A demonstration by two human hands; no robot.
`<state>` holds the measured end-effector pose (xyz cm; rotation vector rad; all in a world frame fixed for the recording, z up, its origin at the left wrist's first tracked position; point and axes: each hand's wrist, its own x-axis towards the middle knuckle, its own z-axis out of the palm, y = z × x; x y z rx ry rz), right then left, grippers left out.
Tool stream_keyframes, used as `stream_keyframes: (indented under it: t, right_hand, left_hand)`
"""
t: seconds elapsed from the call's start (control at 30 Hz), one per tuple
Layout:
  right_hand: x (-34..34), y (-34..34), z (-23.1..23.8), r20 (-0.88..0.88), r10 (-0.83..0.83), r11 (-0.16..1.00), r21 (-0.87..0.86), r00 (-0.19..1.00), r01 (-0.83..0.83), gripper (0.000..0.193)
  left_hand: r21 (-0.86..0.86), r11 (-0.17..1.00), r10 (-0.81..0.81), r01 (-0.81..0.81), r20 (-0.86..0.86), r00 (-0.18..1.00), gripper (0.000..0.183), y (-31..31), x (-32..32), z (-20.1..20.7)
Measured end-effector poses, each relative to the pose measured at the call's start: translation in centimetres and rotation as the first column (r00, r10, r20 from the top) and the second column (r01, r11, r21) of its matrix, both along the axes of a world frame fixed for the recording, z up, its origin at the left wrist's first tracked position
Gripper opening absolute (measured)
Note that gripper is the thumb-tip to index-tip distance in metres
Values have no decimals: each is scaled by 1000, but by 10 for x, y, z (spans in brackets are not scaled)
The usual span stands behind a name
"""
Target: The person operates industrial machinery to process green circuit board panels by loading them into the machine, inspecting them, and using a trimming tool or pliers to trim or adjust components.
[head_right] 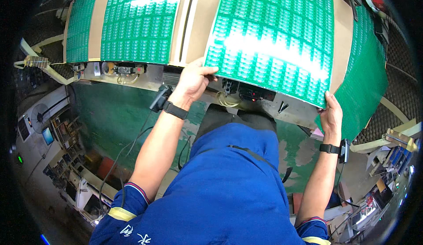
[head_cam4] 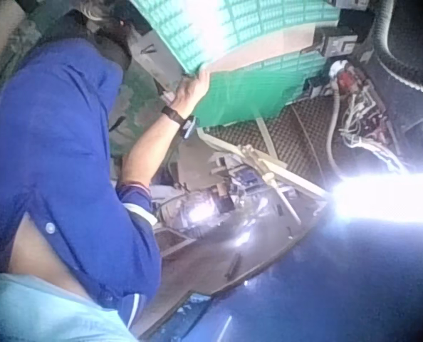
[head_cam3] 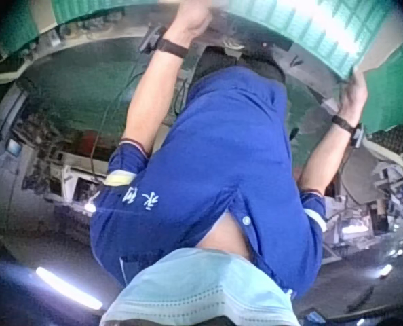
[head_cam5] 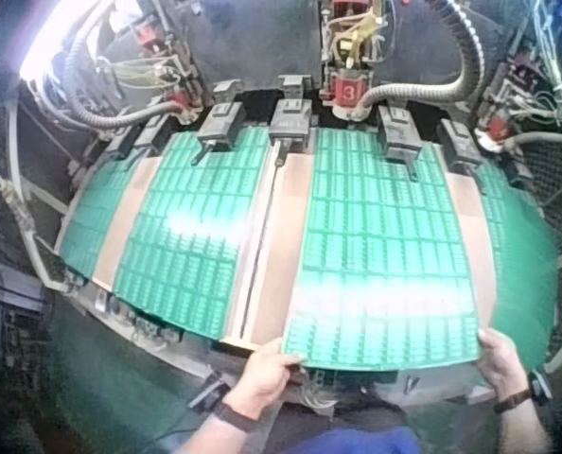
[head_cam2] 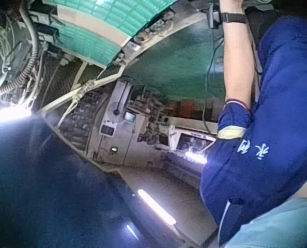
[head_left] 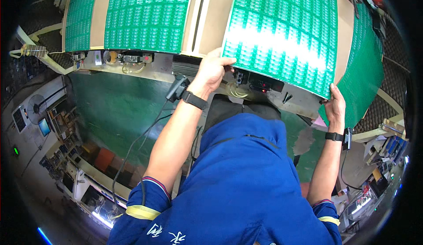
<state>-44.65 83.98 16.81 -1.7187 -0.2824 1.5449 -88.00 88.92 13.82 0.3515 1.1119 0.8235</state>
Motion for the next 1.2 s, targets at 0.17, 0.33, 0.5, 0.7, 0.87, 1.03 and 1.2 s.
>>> stream_keyframes:
  t: [0.17, 0.33, 0.5, 0.7, 0.87, 1.03, 1.2]
  right_hand:
    - [13, 15, 29, -56, -6, 987, 161, 998, 15, 31]
    - [27, 19, 59, -170, -37, 966, 245, 985, 79, 32]
    - [21, 24, 72, -245, -20, 963, 256, 969, 84, 33]
    - [17, 21, 48, -132, 11, 968, 251, 991, 23, 32]
    - [38, -1, -26, 100, 179, 984, 6, 979, -181, 29]
    - [-15, 18, -65, 393, 121, 984, 73, 911, -162, 19]
    - [-13, 13, -92, 562, -38, 983, 171, 826, -71, 23]
  left_hand:
    - [68, 996, -60, 51, 132, 989, 17, 7, -11, 29]
    - [87, 995, 19, -46, 290, 957, 31, 36, -14, 56]
    - [201, 979, -67, -17, 402, 913, 32, 96, -27, 24]
    - [154, 988, -25, -19, 276, 961, 34, 162, -23, -24]
    - [199, 974, -94, 108, -77, 993, 44, 178, 26, -28]
    - [265, 963, 80, 41, -430, 899, 49, 164, 25, -37]
    - [320, 947, 98, -15, -244, 965, 40, 165, 23, -42]
